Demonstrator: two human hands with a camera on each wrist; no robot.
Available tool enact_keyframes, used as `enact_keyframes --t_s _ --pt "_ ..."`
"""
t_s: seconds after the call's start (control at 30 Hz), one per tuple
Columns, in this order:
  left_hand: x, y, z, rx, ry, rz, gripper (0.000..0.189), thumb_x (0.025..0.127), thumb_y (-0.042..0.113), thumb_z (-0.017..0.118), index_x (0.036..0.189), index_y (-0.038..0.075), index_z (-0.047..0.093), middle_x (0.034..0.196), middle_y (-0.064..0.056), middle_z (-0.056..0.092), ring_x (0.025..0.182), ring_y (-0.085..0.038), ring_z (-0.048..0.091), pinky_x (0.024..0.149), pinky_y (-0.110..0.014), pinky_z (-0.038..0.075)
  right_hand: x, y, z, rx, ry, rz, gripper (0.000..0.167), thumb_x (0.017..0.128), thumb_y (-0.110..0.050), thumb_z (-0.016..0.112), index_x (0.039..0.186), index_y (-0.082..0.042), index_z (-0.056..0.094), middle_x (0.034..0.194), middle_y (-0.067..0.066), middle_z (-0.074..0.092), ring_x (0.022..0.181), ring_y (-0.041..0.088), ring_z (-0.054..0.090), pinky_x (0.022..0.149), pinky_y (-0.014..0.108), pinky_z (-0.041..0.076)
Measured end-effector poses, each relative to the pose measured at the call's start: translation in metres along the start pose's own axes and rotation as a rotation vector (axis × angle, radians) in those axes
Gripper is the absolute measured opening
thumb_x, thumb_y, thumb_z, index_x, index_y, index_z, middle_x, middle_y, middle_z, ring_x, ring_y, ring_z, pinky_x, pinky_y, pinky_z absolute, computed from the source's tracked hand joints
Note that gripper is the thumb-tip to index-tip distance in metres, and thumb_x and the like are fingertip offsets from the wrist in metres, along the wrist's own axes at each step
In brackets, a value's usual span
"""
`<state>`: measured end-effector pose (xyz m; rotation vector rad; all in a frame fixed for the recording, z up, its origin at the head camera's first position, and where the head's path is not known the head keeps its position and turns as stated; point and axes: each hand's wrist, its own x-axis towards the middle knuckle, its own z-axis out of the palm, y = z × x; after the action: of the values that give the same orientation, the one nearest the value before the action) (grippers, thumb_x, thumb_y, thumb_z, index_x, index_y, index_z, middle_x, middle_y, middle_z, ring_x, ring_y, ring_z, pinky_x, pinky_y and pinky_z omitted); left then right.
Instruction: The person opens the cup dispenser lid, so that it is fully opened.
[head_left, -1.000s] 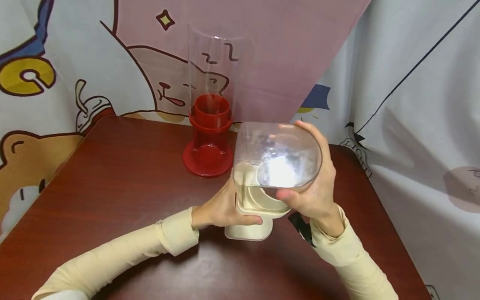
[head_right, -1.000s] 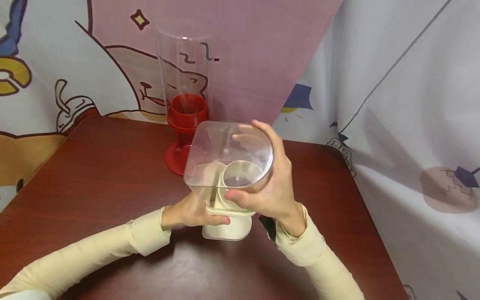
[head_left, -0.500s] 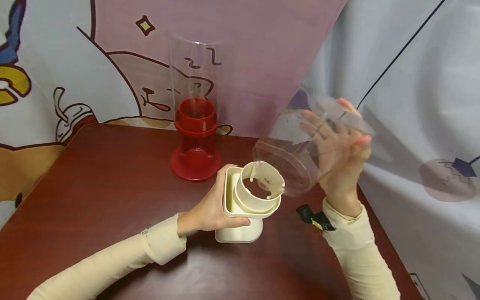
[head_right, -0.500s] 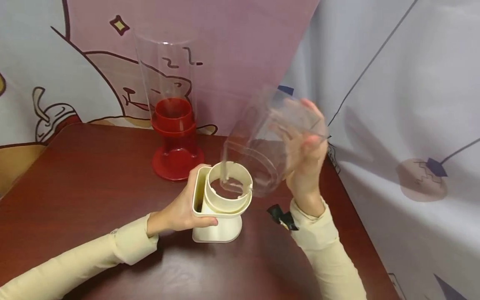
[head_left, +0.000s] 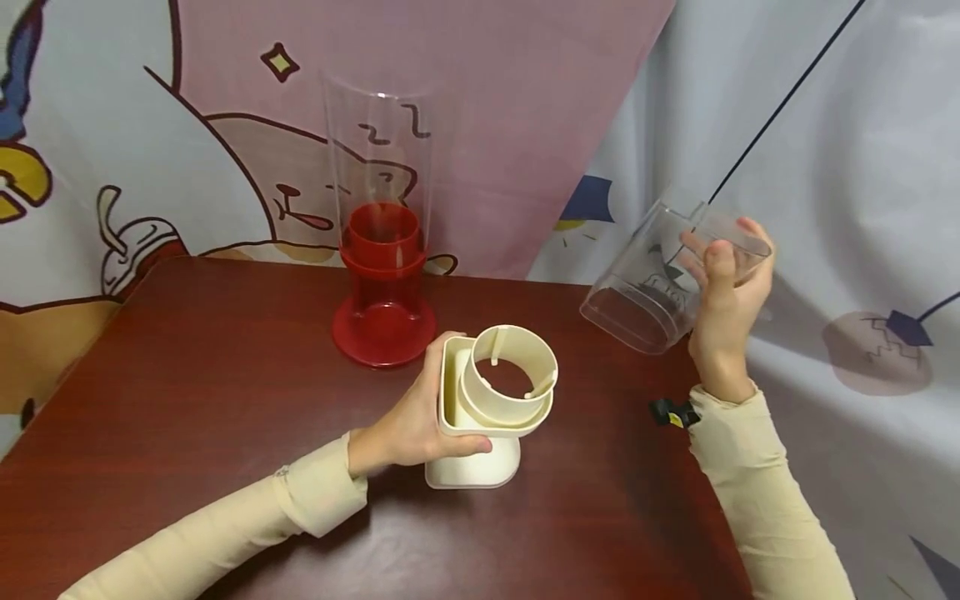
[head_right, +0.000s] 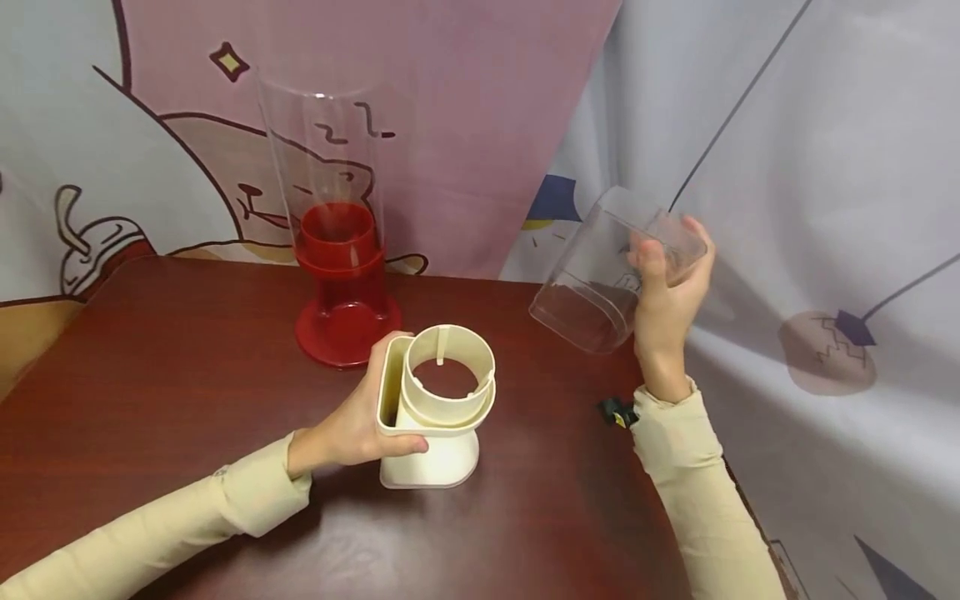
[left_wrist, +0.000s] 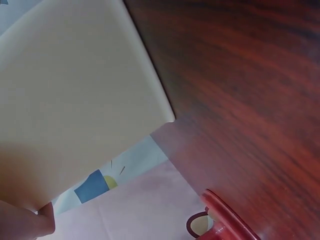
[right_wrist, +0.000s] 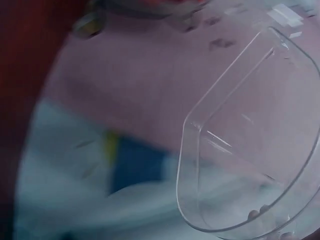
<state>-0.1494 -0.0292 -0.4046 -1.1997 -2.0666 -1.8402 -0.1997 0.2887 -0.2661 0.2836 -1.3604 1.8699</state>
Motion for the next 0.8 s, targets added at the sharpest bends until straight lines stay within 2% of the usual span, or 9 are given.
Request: enact_keyframes --t_s 0.07,0.13,0.17,0.27,0.4,0.5,0.57,0.8 --pt "-0.001 -0.001 0.001 -0.009 0.000 -0.011 0.112 0.062 0.016 0.092 0.146 0.009 0.019 0.134 -0.010 0.046 0.119 -0.021 0.053 0.105 -0.027 0.041 0.007 0.023 -0.017 -0.182 0.035 0.013 0.067 0.079 -0.025 0.081 0.134 -0.007 0.047 0.100 0.008 0.059 0.087 0.018 0.068 0.078 0.023 0.052" --pt "-0.002 -0.002 0.002 -0.019 -0.001 -0.018 0.112 0.062 0.016 0.092 0.146 0.010 0.019 0.133 -0.010 0.046 0.117 -0.021 0.054 0.105 -0.027 0.041 0.012 0.043 -0.033 -0.353 0.063 0.068 0.071 0.081 -0.027 0.080 0.139 -0.013 0.042 0.110 0.006 0.058 0.089 0.011 0.064 0.079 0.020 0.048" --pt "-0.003 -0.002 0.003 -0.022 -0.002 -0.023 0.112 0.062 0.016 0.092 0.147 0.010 0.018 0.133 -0.009 0.046 0.117 -0.021 0.054 0.105 -0.027 0.042 0.014 0.053 -0.041 -0.438 0.074 0.099 0.075 0.081 -0.029 0.080 0.142 -0.015 0.038 0.110 0.004 0.057 0.090 0.009 0.061 0.079 0.020 0.046" --pt "-0.004 -0.004 0.005 -0.022 -0.003 -0.023 0.113 0.063 0.016 0.092 0.147 0.010 0.018 0.133 -0.009 0.047 0.116 -0.023 0.055 0.105 -0.027 0.042 0.013 0.073 -0.061 -0.681 0.088 0.197 0.094 0.079 -0.042 0.081 0.152 -0.020 0.025 0.134 0.005 0.049 0.112 0.013 0.056 0.095 0.023 0.044" --pt "-0.004 -0.003 0.006 -0.012 -0.003 -0.017 0.112 0.063 0.016 0.092 0.147 0.010 0.018 0.133 -0.009 0.047 0.118 -0.023 0.054 0.105 -0.027 0.041 0.010 0.092 -0.082 -0.884 0.082 0.256 0.115 0.075 -0.056 0.080 0.158 -0.016 0.011 0.159 0.010 0.024 0.139 0.021 0.036 0.117 0.031 0.028" --pt "-0.003 -0.002 0.005 -0.005 0.001 -0.007 0.112 0.062 0.016 0.092 0.146 0.009 0.019 0.133 -0.008 0.047 0.120 -0.021 0.052 0.106 -0.028 0.041 0.011 0.105 -0.095 -0.947 0.078 0.272 0.118 0.075 -0.059 0.079 0.158 -0.012 0.010 0.162 0.010 0.016 0.147 0.022 0.024 0.122 0.032 0.020" --pt "-0.003 -0.001 0.005 -0.005 0.005 -0.005 0.112 0.062 0.016 0.092 0.146 0.009 0.019 0.133 -0.009 0.047 0.119 -0.020 0.052 0.105 -0.028 0.041 0.011 0.112 -0.101 -0.971 0.076 0.270 0.118 0.074 -0.059 0.079 0.157 -0.011 0.012 0.161 0.011 0.016 0.149 0.022 0.021 0.123 0.034 0.018" --pt "-0.002 0.001 0.001 0.017 0.011 0.000 0.113 0.061 0.017 0.093 0.146 0.008 0.018 0.133 -0.009 0.047 0.119 -0.021 0.053 0.106 -0.028 0.042 0.010 0.126 -0.109 -1.006 0.045 0.308 0.116 0.077 -0.057 0.079 0.157 -0.010 0.010 0.156 0.017 0.016 0.148 0.032 0.021 0.123 0.042 0.020"
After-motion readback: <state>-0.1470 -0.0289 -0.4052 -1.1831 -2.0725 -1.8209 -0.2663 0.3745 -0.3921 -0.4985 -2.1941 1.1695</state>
